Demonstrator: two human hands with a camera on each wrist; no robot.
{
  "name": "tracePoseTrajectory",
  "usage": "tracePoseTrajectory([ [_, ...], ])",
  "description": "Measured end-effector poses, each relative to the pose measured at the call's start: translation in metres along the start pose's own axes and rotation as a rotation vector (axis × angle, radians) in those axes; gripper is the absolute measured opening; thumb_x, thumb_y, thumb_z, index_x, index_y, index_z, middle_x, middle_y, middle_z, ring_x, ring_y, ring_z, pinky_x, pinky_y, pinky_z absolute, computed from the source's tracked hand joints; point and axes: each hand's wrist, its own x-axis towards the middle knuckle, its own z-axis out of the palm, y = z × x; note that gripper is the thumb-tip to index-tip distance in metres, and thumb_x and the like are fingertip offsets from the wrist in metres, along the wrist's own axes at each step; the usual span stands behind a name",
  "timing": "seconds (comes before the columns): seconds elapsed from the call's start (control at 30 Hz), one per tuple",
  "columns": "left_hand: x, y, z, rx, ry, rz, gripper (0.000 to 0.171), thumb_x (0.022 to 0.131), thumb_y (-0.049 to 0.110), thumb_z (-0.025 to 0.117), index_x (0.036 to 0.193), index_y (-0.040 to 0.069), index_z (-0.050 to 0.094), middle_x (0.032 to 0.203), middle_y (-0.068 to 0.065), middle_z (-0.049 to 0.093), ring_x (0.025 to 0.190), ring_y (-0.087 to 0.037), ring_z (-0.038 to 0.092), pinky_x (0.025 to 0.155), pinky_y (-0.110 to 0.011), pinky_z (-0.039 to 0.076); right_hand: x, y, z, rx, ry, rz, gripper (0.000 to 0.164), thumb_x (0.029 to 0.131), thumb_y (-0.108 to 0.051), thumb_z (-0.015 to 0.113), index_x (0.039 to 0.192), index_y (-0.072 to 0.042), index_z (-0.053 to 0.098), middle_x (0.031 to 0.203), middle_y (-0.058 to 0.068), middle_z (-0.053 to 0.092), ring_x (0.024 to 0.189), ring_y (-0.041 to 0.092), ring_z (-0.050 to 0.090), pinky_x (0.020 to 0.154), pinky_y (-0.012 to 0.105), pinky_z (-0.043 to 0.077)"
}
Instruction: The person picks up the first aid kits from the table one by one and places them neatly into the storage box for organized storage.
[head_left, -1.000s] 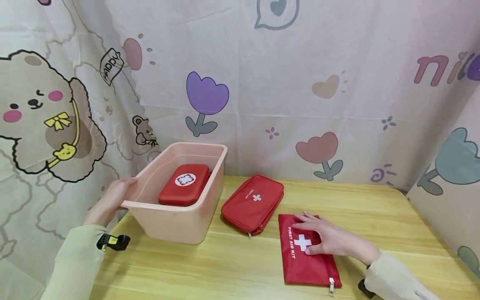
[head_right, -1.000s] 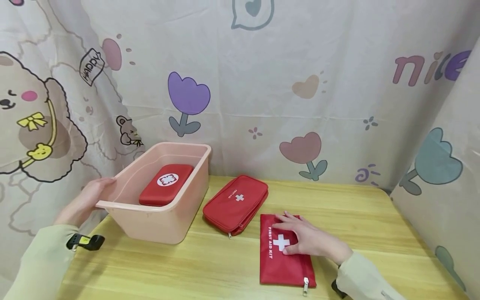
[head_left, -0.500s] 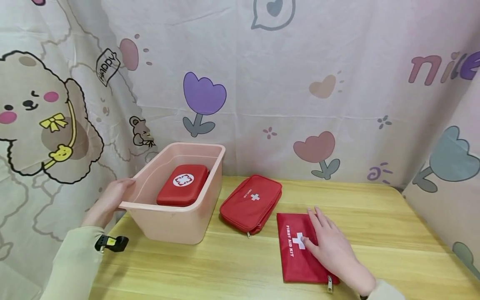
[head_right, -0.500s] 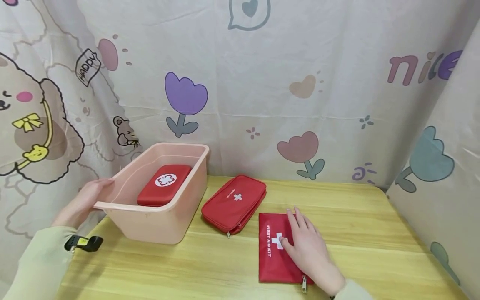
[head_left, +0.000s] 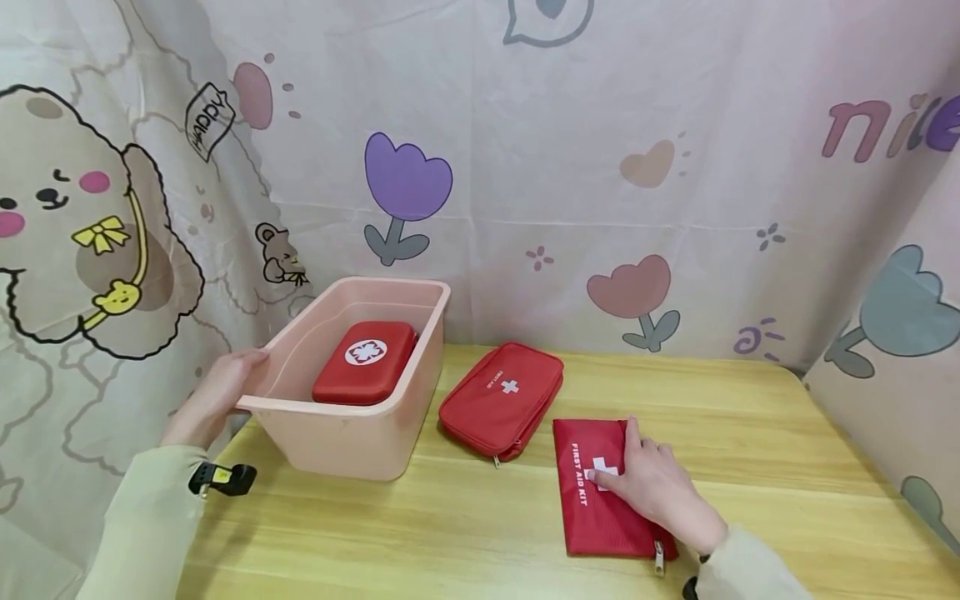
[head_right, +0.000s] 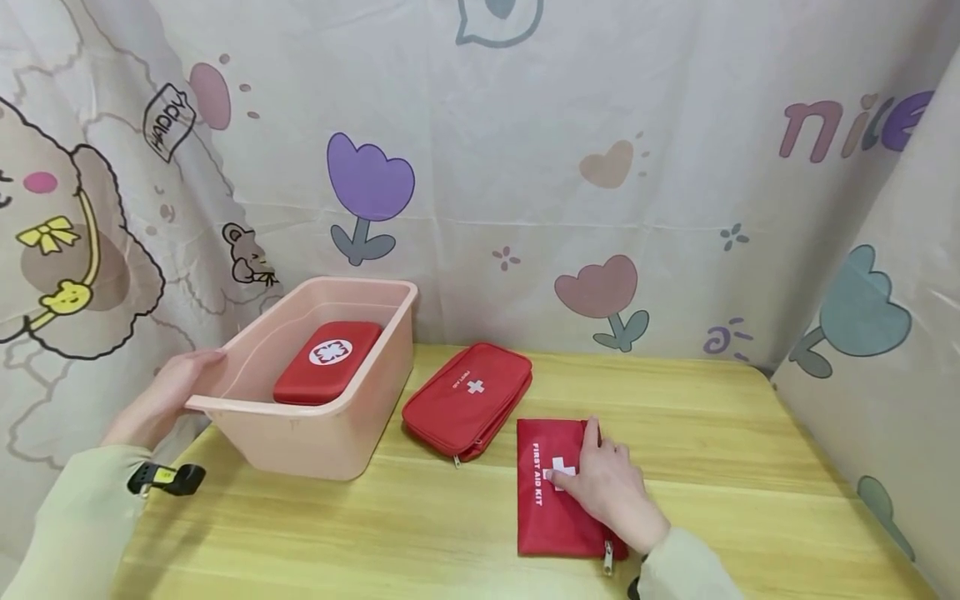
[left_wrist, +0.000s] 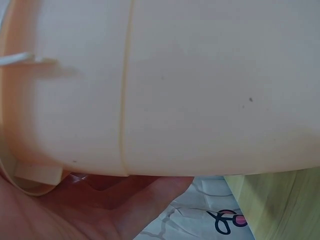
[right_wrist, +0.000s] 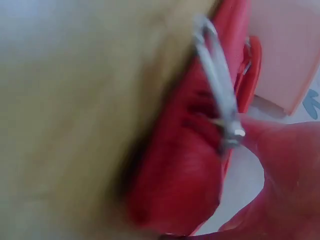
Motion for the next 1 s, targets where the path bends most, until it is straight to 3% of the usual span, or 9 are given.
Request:
tracePoseTrajectory([
  [0.27,0.002,0.005,-0.001,-0.009,0.006,-0.004,0.070,0.105,0.043,0.019,0.149,-0.012,0.022,0.140,-0.036,0.036,0.117,-0.040,0.046,0.075,-0.031,0.047,0.017,0.008,-0.011,0.222,-0.090,0.071,0.112,0.074,-0.038,0.085,0.145,0.013,0.015,0.099,0.021,0.057,0.072,0.024,0.057,0.060,0.038,0.050],
  [0.37,0.003,0.006,-0.001,-0.009,0.008,0.000,0.071,0.105,0.044,0.020,0.149,-0.011,0.023,0.140,-0.035,0.037,0.117,-0.040,0.047,0.075,-0.032,0.048,0.019,0.014,-0.012,0.364,-0.117,0.097,0.099,0.075,-0.031,0.085,0.140,0.012,0.023,0.095,0.015,0.059,0.073,0.021,0.059,0.062,0.037,0.052],
  [0.53,0.003,0.006,-0.002,0.000,0.013,0.009,0.070,0.105,0.043,0.021,0.148,-0.011,0.025,0.140,-0.035,0.038,0.116,-0.040,0.047,0.073,-0.032,0.049,0.017,0.024,-0.012,0.642,-0.178,0.116,0.061,0.080,-0.017,0.081,0.119,0.011,0.044,0.091,0.012,0.063,0.074,0.021,0.065,0.065,0.038,0.056],
  [0.63,0.003,0.006,-0.002,-0.005,0.010,0.005,0.070,0.105,0.044,0.020,0.149,-0.011,0.024,0.140,-0.035,0.037,0.117,-0.040,0.047,0.074,-0.033,0.049,0.015,0.028,-0.013,0.776,-0.208,0.140,0.048,0.082,-0.015,0.078,0.111,0.010,0.049,0.086,0.011,0.066,0.073,0.023,0.068,0.066,0.039,0.057],
  [0.83,0.002,0.008,-0.001,-0.014,0.010,-0.001,0.070,0.105,0.044,0.021,0.150,-0.010,0.023,0.142,-0.034,0.035,0.119,-0.042,0.044,0.075,-0.033,0.048,0.008,0.031,-0.014,1.000,-0.269,0.147,0.047,0.088,-0.017,0.072,0.118,0.009,0.047,0.090,0.014,0.069,0.079,0.029,0.070,0.069,0.043,0.057],
  [1.0,0.003,0.008,-0.001,-0.009,0.012,-0.005,0.070,0.105,0.044,0.020,0.150,-0.010,0.023,0.142,-0.034,0.035,0.120,-0.042,0.043,0.076,-0.034,0.047,0.003,0.033,-0.013,1.075,-0.280,0.127,0.050,0.092,-0.017,0.067,0.125,0.008,0.039,0.094,0.013,0.068,0.083,0.030,0.070,0.071,0.043,0.057],
])
